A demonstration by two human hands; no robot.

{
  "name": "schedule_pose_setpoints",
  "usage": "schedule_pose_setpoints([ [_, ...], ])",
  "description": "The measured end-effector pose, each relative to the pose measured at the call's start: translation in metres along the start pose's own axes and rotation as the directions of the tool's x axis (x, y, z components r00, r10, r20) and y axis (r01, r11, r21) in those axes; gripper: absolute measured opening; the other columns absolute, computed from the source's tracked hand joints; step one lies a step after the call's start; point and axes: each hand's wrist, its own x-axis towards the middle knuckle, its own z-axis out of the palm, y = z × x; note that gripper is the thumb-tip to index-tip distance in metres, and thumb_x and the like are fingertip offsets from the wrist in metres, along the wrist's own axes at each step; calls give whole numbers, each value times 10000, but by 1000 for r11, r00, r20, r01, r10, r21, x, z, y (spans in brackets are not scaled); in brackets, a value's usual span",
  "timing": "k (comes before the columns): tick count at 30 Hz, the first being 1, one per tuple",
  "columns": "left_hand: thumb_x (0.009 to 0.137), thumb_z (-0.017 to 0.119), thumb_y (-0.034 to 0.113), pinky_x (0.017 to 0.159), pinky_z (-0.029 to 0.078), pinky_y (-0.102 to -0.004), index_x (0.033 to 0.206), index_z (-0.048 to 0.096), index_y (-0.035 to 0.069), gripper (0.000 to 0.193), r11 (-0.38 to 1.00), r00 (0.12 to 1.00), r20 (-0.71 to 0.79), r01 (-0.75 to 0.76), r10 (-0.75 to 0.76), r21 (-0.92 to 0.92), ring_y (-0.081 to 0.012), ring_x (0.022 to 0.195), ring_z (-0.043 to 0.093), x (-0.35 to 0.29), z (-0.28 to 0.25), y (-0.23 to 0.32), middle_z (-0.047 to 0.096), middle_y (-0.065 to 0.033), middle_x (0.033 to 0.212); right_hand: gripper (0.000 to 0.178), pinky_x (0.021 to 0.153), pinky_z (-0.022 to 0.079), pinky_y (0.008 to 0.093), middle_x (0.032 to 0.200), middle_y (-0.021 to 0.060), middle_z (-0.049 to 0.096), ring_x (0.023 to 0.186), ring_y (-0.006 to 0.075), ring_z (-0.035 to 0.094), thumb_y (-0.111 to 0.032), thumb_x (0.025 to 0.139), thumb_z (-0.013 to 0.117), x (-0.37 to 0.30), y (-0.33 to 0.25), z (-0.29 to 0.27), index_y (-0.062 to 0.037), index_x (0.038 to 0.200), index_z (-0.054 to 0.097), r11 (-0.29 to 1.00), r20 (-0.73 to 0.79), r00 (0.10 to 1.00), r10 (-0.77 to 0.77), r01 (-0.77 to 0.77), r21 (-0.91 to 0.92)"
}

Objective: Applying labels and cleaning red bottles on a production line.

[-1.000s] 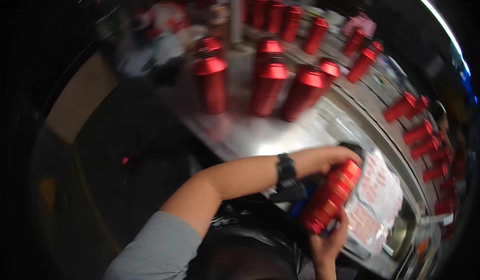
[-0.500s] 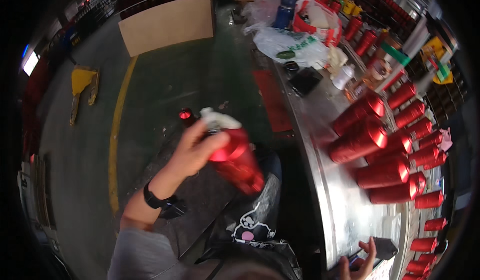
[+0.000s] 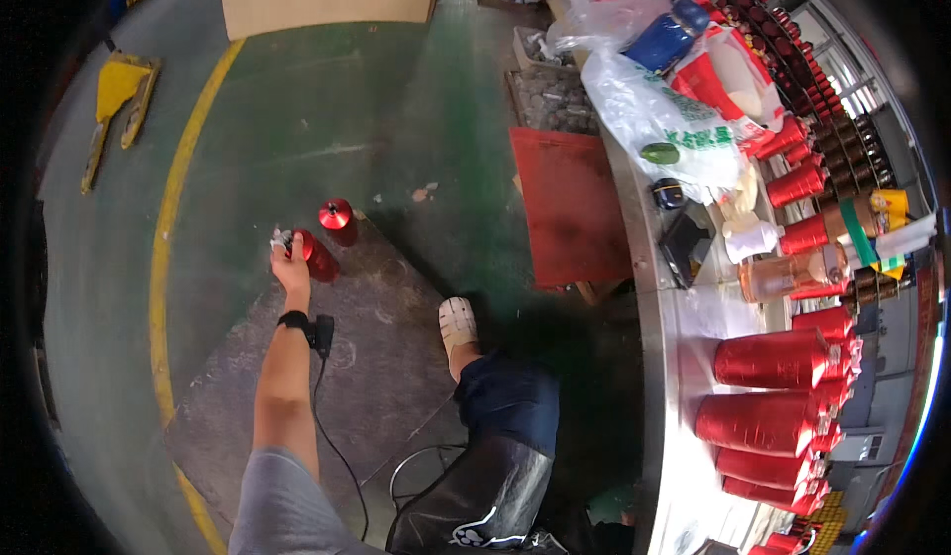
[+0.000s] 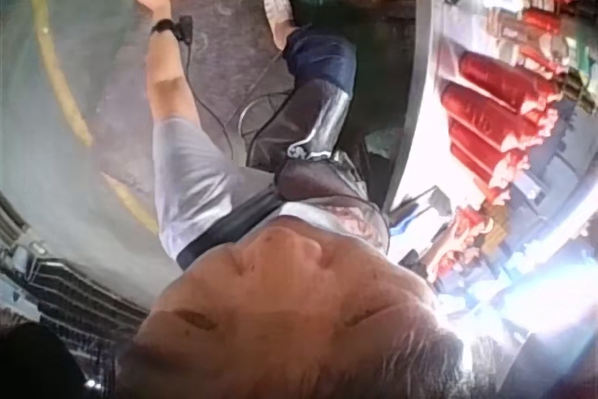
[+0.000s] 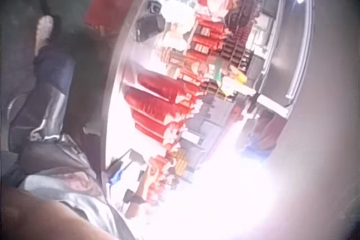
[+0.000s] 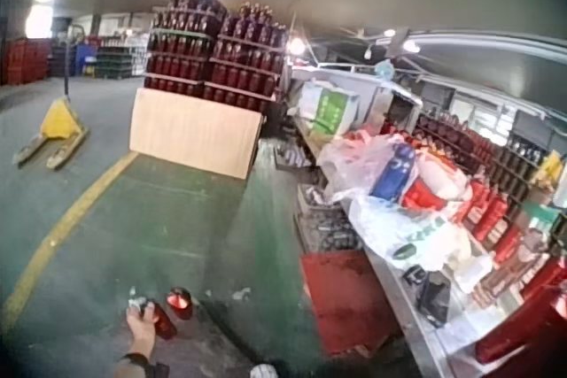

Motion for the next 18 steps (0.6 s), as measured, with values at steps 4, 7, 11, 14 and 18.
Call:
schedule_pose_setpoints([
  [4, 860, 763, 260, 804, 486, -421, 1028, 673, -3, 325, 997, 997, 11, 76, -76, -15, -335, 870, 607, 0, 40, -33, 640, -185, 943, 375, 832, 486, 318, 1114, 118, 613, 940, 210, 574, -71, 921, 625, 11, -24, 11, -34, 1289, 561, 998, 92, 993, -70, 70, -1],
  [7, 866, 760, 237, 800, 491, -386, 1042, 683, 14, 294, 986, 991, 21, 131, -130, -107, -271, 847, 607, -7, 53, -57, 658, -139, 946, 332, 767, 481, 296, 1049, 95, 623, 863, 184, 573, -51, 909, 613, 11, -31, 47, -38, 1240, 591, 995, 116, 988, -103, 101, 18],
  [11, 893, 729, 180, 811, 501, -315, 1055, 676, 34, 225, 926, 974, 153, 209, -168, -314, -157, 884, 592, -34, 68, -61, 648, -26, 988, 284, 681, 475, 267, 962, 64, 637, 759, 149, 572, -24, 893, 597, -26, -25, 56, -45, 1174, 631, 997, -10, 997, -79, 79, -18],
  [14, 880, 751, 231, 821, 500, -337, 1121, 648, 31, 330, 979, 935, 311, 196, -173, -46, -177, 881, 609, -30, 54, -71, 657, -48, 985, 259, 616, 470, 246, 897, 41, 648, 682, 124, 571, -4, 881, 585, -47, -7, 16, -49, 1125, 661, 997, -189, 981, -41, 27, -77],
  [18, 873, 734, 257, 826, 525, -346, 1161, 660, -49, 427, 973, 958, 221, 206, -180, -100, -228, 913, 657, -4, 28, -62, 705, -151, 1083, 200, 647, 480, 234, 876, 20, 646, 761, 97, 591, 6, 844, 639, -65, 37, -19, -47, 1037, 655, 990, -262, 965, 2, -38, -132],
])
